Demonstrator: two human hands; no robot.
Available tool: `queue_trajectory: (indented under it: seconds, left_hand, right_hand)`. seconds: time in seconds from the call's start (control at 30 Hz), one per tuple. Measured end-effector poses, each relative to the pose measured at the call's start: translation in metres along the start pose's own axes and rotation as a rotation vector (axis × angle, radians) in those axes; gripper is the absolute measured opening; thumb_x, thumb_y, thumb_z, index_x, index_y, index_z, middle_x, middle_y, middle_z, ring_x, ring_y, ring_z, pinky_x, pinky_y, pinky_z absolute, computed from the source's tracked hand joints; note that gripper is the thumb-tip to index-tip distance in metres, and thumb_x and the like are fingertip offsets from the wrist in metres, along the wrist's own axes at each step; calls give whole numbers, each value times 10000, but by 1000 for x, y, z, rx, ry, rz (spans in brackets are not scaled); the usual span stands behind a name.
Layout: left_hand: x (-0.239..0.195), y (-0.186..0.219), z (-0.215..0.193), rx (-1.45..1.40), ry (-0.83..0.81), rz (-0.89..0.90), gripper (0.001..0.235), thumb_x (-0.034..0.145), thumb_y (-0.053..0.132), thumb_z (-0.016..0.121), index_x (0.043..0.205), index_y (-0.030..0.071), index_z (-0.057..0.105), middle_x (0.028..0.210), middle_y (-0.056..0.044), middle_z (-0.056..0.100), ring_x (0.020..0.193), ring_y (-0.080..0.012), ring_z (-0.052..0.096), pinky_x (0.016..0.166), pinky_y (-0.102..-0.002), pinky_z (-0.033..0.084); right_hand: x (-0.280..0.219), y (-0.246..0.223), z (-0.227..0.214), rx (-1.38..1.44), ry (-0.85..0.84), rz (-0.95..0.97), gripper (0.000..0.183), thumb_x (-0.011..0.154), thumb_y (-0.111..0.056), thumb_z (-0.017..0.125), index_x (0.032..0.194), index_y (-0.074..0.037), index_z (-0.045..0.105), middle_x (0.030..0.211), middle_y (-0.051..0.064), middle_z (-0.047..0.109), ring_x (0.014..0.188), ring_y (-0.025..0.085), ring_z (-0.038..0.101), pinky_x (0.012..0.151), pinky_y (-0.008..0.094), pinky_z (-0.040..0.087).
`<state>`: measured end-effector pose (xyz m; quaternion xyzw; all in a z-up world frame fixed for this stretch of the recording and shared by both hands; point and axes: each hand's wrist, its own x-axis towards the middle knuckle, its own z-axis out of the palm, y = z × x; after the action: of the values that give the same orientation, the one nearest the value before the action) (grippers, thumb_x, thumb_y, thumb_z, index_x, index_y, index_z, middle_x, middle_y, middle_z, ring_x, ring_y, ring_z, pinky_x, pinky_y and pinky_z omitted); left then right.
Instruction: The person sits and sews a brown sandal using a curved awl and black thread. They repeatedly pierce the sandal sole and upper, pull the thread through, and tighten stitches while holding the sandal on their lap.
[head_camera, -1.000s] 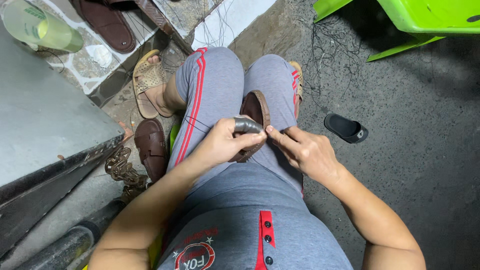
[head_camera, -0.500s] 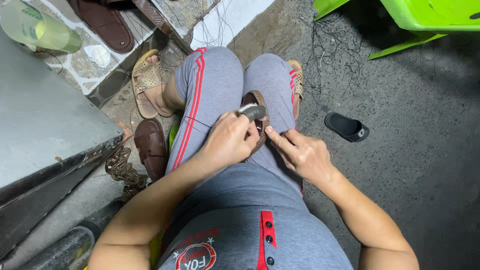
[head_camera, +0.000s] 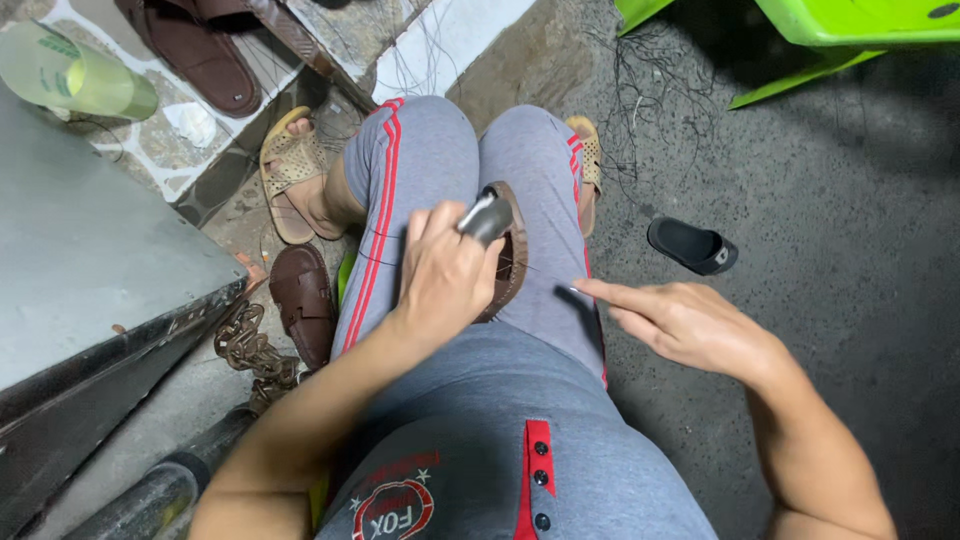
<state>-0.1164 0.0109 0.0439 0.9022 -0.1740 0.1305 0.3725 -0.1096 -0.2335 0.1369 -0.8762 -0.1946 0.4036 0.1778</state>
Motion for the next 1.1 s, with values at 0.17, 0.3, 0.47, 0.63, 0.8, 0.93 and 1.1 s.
queue_trajectory:
  seconds: [0.17,0.3,0.47,0.63,0.8,0.93,1.1]
  left_hand:
    - [-21,1,7,19,-109,41,188,842,150,637,682,57,605,531,-101,550,812,-272,584,722,-388,425]
    - [-25,-2,15,-76,-205,-114,197,860,168,619,727,24,633,590,-127,590,770,-293,631,646,-391,501]
    - [-18,-6,8,-450,-340,-406,132,840,126,628,849,4,676,663,-154,677,734,-356,667,639,-445,514]
    - [-6,9,-3,-399,-558,-532,240,829,232,631,822,0,692,729,-224,695,797,-455,664,685,-530,500]
    - [-12,-1,13,-365,-543,-587,245,798,297,636,720,69,682,644,-133,684,761,-404,674,618,-509,492]
    - [-15,-2,4,-520,-512,-697,142,811,290,628,773,171,696,593,-53,681,709,-281,712,639,-410,539]
    - [-18,-1,3,-836,-500,-863,175,860,164,578,756,66,680,593,-108,685,494,-160,637,392,-254,564]
  right_hand:
    - [32,26,61,333,316,-88,388,790,-250,704,1166,-181,636,660,159,672,616,332,634,550,434,497]
    - [64,43,119,610,649,-152,127,751,-136,786,870,-161,748,550,-13,649,452,84,522,428,221,432]
    - [66,16,120,601,768,-196,131,714,-123,808,828,-181,778,570,-29,684,467,104,585,464,223,477]
    - [55,-7,110,565,747,-423,74,767,-77,752,835,-104,752,613,67,669,495,190,628,482,279,501]
    - [33,-11,83,231,536,-293,308,922,-268,535,1180,-116,603,814,150,668,675,392,661,527,488,518]
    - [33,-6,86,-53,538,-198,255,956,-298,470,1147,-179,591,783,68,629,602,316,657,503,432,524]
    - [45,-5,87,137,412,-132,217,931,-268,524,1095,-171,627,913,103,701,802,341,691,620,452,560]
